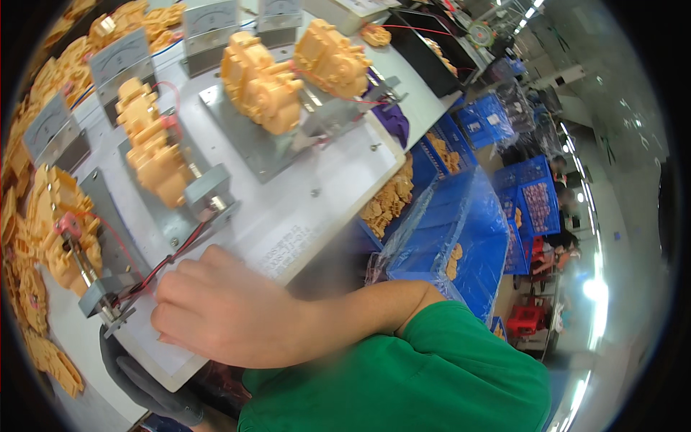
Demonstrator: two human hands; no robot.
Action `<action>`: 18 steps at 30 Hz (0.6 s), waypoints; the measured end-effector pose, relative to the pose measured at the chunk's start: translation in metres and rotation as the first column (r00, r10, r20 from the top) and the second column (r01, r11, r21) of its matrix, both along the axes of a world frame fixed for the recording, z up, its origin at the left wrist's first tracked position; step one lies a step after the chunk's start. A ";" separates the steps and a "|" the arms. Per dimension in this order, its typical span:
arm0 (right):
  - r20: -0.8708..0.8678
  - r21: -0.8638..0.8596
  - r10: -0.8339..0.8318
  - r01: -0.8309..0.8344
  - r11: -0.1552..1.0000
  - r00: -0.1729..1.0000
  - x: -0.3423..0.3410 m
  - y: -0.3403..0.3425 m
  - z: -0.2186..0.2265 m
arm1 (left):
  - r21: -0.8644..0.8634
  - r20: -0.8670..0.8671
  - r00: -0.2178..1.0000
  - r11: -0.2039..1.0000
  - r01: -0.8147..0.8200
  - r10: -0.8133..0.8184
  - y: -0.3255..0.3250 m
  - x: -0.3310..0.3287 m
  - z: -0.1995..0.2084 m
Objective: The person is assembling and testing small plastic toy gear components on a multi-station jig.
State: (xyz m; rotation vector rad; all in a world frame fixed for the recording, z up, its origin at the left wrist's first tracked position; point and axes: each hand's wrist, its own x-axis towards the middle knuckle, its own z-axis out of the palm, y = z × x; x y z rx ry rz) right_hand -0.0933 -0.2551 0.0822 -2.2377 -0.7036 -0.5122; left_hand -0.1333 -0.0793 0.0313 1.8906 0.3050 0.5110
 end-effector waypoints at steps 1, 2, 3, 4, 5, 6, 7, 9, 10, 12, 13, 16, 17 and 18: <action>0.004 -0.005 -0.016 0.016 1.000 1.000 -0.001 0.000 0.001 | 0.036 -0.012 0.999 0.998 -0.041 0.042 0.001 -0.003 0.000; 0.029 -0.033 -0.020 0.021 0.999 0.999 -0.001 0.001 0.002 | 0.063 0.010 1.000 0.998 -0.028 0.027 0.005 -0.002 -0.001; 0.054 -0.061 -0.022 0.026 0.998 0.998 -0.002 0.001 0.003 | 0.058 0.014 1.000 0.998 -0.012 0.012 0.003 -0.004 -0.002; 0.056 -0.064 -0.034 0.038 0.997 0.998 -0.002 0.001 0.002 | 0.052 -0.012 0.999 0.998 -0.047 0.047 -0.005 -0.005 0.007; 0.063 -0.067 -0.030 0.034 0.997 0.998 -0.002 0.001 0.001 | 0.048 -0.038 0.996 0.995 -0.082 0.084 -0.009 -0.005 0.011; 0.069 -0.069 -0.024 0.028 0.997 0.997 -0.002 0.001 0.000 | 0.039 -0.051 0.994 0.995 -0.096 0.098 -0.008 -0.006 0.007; 0.071 -0.068 -0.031 0.036 0.997 0.997 -0.003 0.001 0.000 | 0.039 -0.050 0.995 0.995 -0.088 0.090 -0.001 -0.005 0.002; 0.070 -0.076 -0.038 0.043 0.996 0.997 -0.004 -0.001 0.000 | 0.239 -0.004 0.999 0.970 0.052 -0.052 0.023 -0.001 -0.014; 0.070 -0.075 -0.039 0.044 0.996 0.997 -0.004 -0.001 -0.001 | 0.240 -0.003 0.999 0.969 0.052 -0.053 0.032 -0.004 -0.023; 0.076 -0.089 -0.016 0.023 0.996 0.997 -0.004 -0.003 -0.001 | 0.415 0.038 0.995 0.907 0.066 -0.090 0.042 -0.007 -0.036; 0.076 -0.088 -0.016 0.023 0.996 0.997 -0.004 -0.002 -0.002 | 0.416 0.037 0.995 0.907 0.066 -0.090 0.038 -0.006 -0.031; 0.082 -0.100 -0.012 0.020 0.995 0.997 -0.004 -0.002 -0.003 | 0.306 0.032 0.997 0.950 0.062 -0.075 0.021 -0.004 -0.012; 0.087 -0.098 -0.017 0.025 0.995 0.996 -0.003 -0.001 -0.003 | 0.298 0.035 0.996 0.953 0.064 -0.078 0.019 -0.004 -0.011; 0.092 -0.096 -0.022 0.030 0.995 0.996 -0.003 -0.001 -0.004 | 0.289 0.038 0.996 0.955 0.066 -0.081 0.019 -0.004 -0.012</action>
